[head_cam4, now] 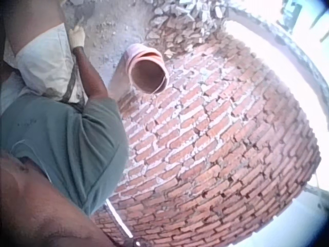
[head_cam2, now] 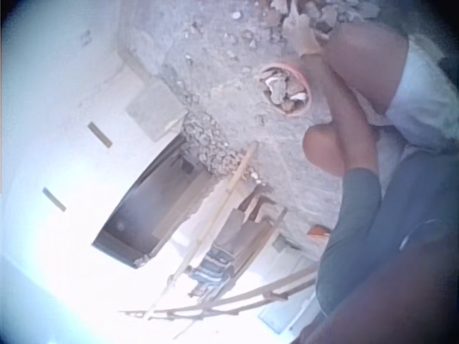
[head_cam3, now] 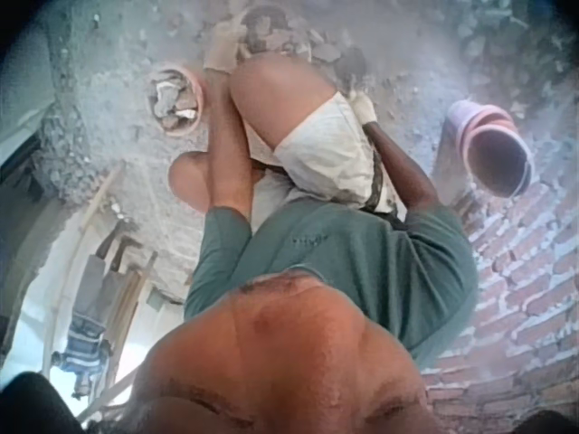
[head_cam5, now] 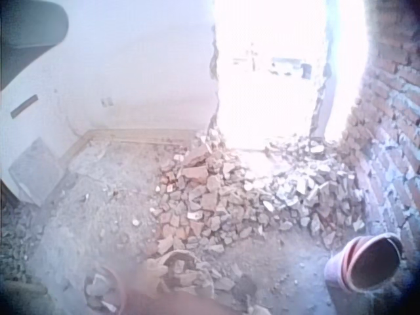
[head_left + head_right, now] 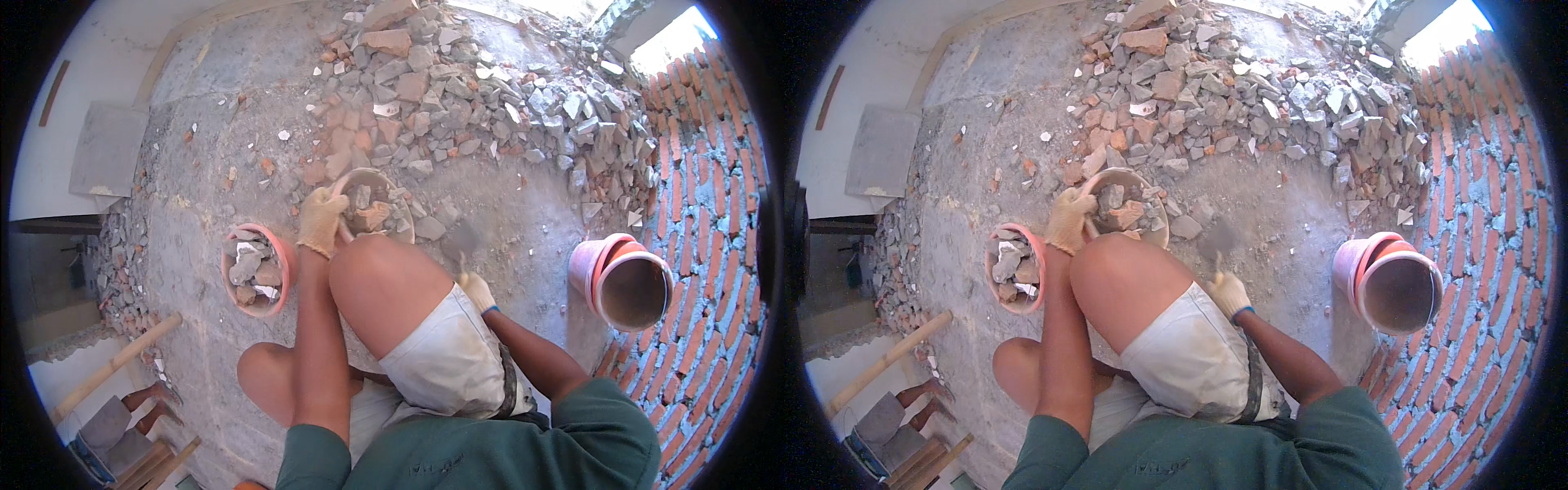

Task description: The person pulls a rope to hoist a bucket of bricks onto a balcony, then moves inside to collect broken bricks and rubble from the floor into buckets. The person squats and uses hands to gather debris into multiple buckets.

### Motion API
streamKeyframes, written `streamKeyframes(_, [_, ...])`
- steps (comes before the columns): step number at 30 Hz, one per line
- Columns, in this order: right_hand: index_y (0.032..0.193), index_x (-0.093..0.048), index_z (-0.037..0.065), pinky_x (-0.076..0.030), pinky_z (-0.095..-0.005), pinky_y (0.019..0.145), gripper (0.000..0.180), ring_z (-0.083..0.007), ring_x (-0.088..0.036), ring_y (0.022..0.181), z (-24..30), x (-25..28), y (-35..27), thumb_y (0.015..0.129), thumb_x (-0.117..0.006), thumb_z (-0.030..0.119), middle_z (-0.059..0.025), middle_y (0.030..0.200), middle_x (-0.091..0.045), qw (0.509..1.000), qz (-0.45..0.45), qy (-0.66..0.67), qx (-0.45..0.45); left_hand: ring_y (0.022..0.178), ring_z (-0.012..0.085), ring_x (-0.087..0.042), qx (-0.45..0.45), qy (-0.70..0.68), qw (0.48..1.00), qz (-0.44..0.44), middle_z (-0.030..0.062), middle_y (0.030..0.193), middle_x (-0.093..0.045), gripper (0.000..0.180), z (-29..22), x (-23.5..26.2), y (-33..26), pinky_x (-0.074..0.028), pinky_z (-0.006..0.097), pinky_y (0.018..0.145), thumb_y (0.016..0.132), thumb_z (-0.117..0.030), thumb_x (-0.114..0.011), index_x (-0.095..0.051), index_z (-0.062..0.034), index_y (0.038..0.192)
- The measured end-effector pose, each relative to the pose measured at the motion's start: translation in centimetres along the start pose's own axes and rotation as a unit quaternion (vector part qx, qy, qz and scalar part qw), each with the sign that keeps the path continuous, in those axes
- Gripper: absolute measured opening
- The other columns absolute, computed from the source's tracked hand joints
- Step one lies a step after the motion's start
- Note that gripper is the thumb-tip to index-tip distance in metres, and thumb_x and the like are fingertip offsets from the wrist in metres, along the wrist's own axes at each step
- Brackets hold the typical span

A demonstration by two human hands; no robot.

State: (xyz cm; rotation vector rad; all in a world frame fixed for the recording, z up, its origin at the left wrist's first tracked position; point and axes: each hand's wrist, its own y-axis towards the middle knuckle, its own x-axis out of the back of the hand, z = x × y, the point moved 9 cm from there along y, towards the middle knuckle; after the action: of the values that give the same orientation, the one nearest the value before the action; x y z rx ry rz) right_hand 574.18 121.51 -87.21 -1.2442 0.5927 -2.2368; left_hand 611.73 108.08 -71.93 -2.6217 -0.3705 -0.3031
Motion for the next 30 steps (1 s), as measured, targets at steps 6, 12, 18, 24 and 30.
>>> streamKeyframes(6, [0.1,-0.068,-0.003,-0.057,-0.0496,0.076,0.035,-0.0396,-0.074,0.085,5.8,1.1,8.4,0.095,-0.058,0.03,-0.0296,0.093,-0.073,0.993,-0.047,0.108,0.025,0.065,0.0134,-0.056,0.021,0.093,0.994,-0.058,0.0009,0.074,-0.061,0.024,-1.0,-0.5,-2.0,-0.044,0.032,0.057,0.082,-0.02,-0.073,-0.065,0.0009,0.088])
streamKeyframes(12, [0.102,-0.066,-0.001,-0.055,-0.0472,0.067,0.03,-0.0335,-0.067,0.066,7.7,3.2,7.0,0.093,-0.065,0.028,-0.0194,0.072,-0.067,0.94,0.074,0.327,-0.065,0.071,0.0113,-0.056,0.021,-0.046,0.997,-0.066,-0.0003,0.078,-0.062,0.024,1.5,1.7,-1.3,-0.045,0.031,0.063,0.084,-0.026,-0.075,-0.065,-0.0034,0.082])
streamKeyframes(18, [0.1,-0.065,0.003,-0.055,-0.0542,0.077,0.031,-0.0454,-0.07,0.088,10.7,11.0,4.4,0.097,-0.059,0.033,-0.0249,0.091,-0.072,0.992,-0.057,-0.042,0.101,0.071,0.0183,-0.063,0.025,0.159,0.979,-0.126,0.0107,0.076,-0.068,0.031,-1.1,1.2,-2.3,-0.05,0.037,0.066,0.082,-0.029,-0.075,-0.072,-0.0006,0.092])
streamKeyframes(24, [0.114,-0.066,0.003,-0.055,-0.0496,0.082,0.034,-0.0437,-0.07,0.095,10.0,14.7,1.7,0.095,-0.066,0.032,-0.0257,0.099,-0.072,0.983,-0.136,0.081,0.094,0.077,0.0453,-0.07,0.027,0.26,0.951,-0.166,0.0332,0.073,-0.063,0.04,-1.9,4.8,-6.3,-0.051,0.05,0.071,0.08,-0.03,-0.064,-0.069,0.0098,0.079])
streamKeyframes(30, [0.106,-0.063,0.001,-0.054,-0.0526,0.081,0.035,-0.0469,-0.068,0.097,-1.2,9.3,2.3,0.096,-0.066,0.034,-0.0281,0.097,-0.071,0.993,-0.078,0.075,-0.035,0.072,0.0195,-0.066,0.146,-0.028,0.961,-0.233,0.0098,0.082,-0.072,0.033,12.8,8.5,-17.7,-0.051,0.043,0.066,0.089,-0.028,-0.069,-0.075,0.0045,0.096])
